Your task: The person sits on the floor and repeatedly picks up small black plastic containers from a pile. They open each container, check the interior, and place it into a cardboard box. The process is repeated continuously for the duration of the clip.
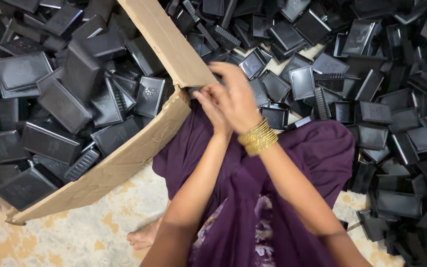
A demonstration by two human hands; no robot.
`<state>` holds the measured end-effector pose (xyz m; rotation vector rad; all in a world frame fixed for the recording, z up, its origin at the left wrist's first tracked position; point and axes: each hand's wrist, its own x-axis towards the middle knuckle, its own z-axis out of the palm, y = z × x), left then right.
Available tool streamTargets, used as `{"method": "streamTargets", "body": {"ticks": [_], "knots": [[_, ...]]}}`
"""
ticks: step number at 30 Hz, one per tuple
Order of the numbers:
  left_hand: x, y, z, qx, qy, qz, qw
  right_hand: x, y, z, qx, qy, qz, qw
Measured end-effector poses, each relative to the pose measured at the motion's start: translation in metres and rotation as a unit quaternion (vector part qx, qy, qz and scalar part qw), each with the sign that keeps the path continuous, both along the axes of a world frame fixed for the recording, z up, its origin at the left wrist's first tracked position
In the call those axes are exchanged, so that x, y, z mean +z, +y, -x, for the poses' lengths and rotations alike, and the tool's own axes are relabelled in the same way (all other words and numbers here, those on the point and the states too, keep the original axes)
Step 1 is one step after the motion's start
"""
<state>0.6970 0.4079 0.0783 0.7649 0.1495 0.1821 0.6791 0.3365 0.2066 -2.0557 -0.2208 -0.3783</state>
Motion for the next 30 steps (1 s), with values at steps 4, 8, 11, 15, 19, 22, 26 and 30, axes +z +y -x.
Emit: {"method": "streamTargets", "body": {"ticks": [4, 8, 11, 15, 19, 22, 26, 30], "knots": [[-0.024, -0.012, -0.023, 0.003, 0.079, -0.063, 0.995, -0.073, -0.050, -0.005, -0.187, 0.099, 0.269, 0.940], [-0.029, -0.029, -0.018, -0.079, 0.045, -0.193, 0.977, -0.107, -0.081, 0.007, -0.181, 0.168, 0.205, 0.947], [-0.020, -0.039, -0.008, -0.172, 0.076, -0.254, 0.949, -0.097, -0.081, 0.016, -0.154, 0.057, 0.207, 0.964], [-0.010, -0.032, -0.010, -0.295, 0.208, -0.144, 0.922, -0.059, -0.061, 0.023, -0.047, 0.017, 0.137, 0.989], [-0.007, -0.011, -0.023, -0.400, 0.255, 0.182, 0.861, -0.022, -0.045, 0.015, 0.056, -0.039, 0.062, 0.996], [-0.002, -0.003, -0.025, -0.420, 0.277, 0.212, 0.838, -0.011, -0.043, 0.013, 0.117, -0.070, 0.088, 0.987], [0.017, 0.001, -0.021, -0.390, 0.180, 0.267, 0.863, -0.033, -0.069, 0.016, 0.055, 0.007, -0.081, 0.995], [0.041, 0.002, -0.019, -0.406, 0.136, 0.280, 0.859, -0.090, -0.125, 0.009, -0.161, 0.056, 0.025, 0.985]]}}
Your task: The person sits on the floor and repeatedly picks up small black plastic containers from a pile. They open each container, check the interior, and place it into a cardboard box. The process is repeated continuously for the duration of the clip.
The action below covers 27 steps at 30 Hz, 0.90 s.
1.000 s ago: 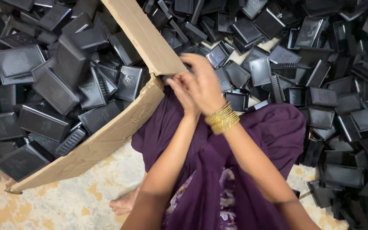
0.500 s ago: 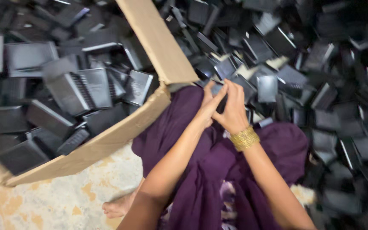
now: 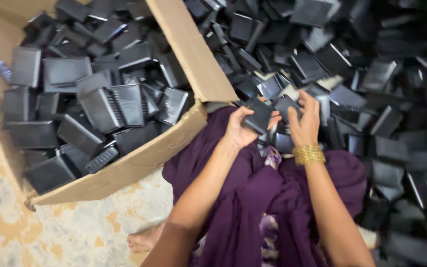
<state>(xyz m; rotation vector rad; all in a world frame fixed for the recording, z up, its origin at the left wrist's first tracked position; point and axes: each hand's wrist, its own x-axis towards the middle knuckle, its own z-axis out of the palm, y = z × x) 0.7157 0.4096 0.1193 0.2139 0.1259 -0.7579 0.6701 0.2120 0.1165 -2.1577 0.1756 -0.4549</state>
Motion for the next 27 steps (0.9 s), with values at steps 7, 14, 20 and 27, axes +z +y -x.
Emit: {"method": "streamTargets", "body": {"ticks": [7, 14, 20, 27], "knots": [[0.055, 0.004, 0.038, 0.181, -0.279, -0.351, 0.875, -0.081, -0.042, 0.007, 0.007, 0.104, 0.224, 0.969], [0.166, 0.128, 0.009, 0.525, -0.087, -0.018, 0.846, -0.080, -0.035, 0.011, 0.004, 0.035, 0.226, 0.974], [0.112, 0.061, 0.037, 0.315, -0.242, -0.198, 0.896, -0.071, -0.067, 0.056, -0.120, -0.047, -0.291, 0.948], [-0.013, -0.062, 0.053, -0.132, -0.634, -0.666, 0.370, -0.007, -0.128, 0.206, -0.113, 0.112, -0.550, 0.820]]}}
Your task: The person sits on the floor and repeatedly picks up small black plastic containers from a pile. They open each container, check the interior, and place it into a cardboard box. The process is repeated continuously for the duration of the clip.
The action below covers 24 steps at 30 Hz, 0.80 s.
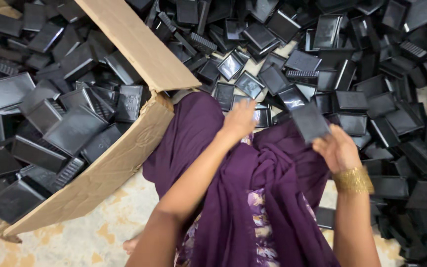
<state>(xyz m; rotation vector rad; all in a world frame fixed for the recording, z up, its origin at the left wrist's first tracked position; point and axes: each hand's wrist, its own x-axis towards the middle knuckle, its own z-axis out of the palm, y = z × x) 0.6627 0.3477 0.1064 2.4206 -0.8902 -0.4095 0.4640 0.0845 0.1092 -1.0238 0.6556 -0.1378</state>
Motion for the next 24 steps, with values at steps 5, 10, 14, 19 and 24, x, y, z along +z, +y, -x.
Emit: {"method": "streamTargets", "body": {"ticks": [5, 10, 14, 19, 24], "knots": [[-0.057, -0.017, 0.020, -0.047, -0.196, -0.034, 0.979, 0.047, 0.039, 0.020, -0.016, 0.143, 0.522, 0.841], [-0.063, -0.025, 0.016, 0.004, -0.186, -0.047, 0.981, 0.058, 0.065, -0.003, 0.142, 0.102, 0.715, 0.677], [-0.033, -0.023, 0.005, 0.062, -0.079, -0.031, 0.994, 0.037, 0.053, -0.019, 0.193, 0.112, 0.720, 0.657], [0.009, -0.003, -0.004, 0.124, 0.139, 0.144, 0.972, 0.024, 0.038, -0.018, 0.124, 0.055, 0.716, 0.684], [0.033, 0.003, 0.023, 0.087, 0.378, 0.440, 0.810, 0.028, 0.064, -0.029, 0.131, 0.101, 0.780, 0.604]]}}
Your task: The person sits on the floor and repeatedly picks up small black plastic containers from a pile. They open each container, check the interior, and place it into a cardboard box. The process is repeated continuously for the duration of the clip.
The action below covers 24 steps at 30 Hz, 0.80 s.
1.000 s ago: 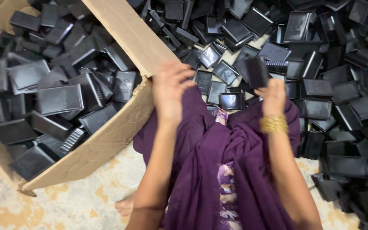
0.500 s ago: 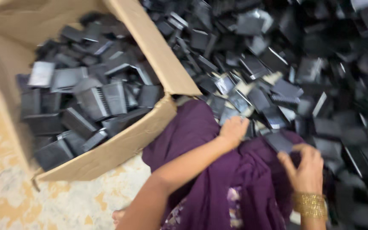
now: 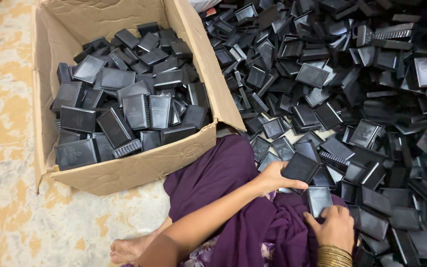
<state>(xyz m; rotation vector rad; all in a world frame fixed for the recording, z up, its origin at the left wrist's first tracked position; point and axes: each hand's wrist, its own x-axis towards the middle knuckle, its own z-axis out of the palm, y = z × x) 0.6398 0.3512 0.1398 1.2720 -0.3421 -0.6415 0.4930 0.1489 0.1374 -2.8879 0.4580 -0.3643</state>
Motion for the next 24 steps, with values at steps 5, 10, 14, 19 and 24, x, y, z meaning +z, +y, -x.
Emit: {"method": "streamTargets", "body": {"ticks": [5, 10, 14, 19, 24], "knots": [[0.009, 0.010, 0.006, 0.054, -0.033, 0.182, 0.981, 0.036, 0.005, -0.010, -0.041, -0.073, -0.037, 0.996], [-0.007, 0.000, 0.010, 0.034, 0.025, 0.213, 0.976, 0.067, 0.045, -0.027, -0.003, -0.186, -0.422, 0.887], [-0.034, -0.016, 0.020, -0.037, 0.197, 0.351, 0.915, 0.088, 0.074, -0.043, 0.012, -0.151, -0.337, 0.929], [-0.046, -0.016, 0.014, -0.004, 0.193, 0.356, 0.914, 0.102, 0.087, -0.054, 0.048, -0.114, -0.238, 0.963], [-0.022, -0.001, 0.000, 0.062, 0.057, 0.213, 0.973, 0.103, 0.087, -0.058, 0.063, -0.064, -0.283, 0.955]]}}
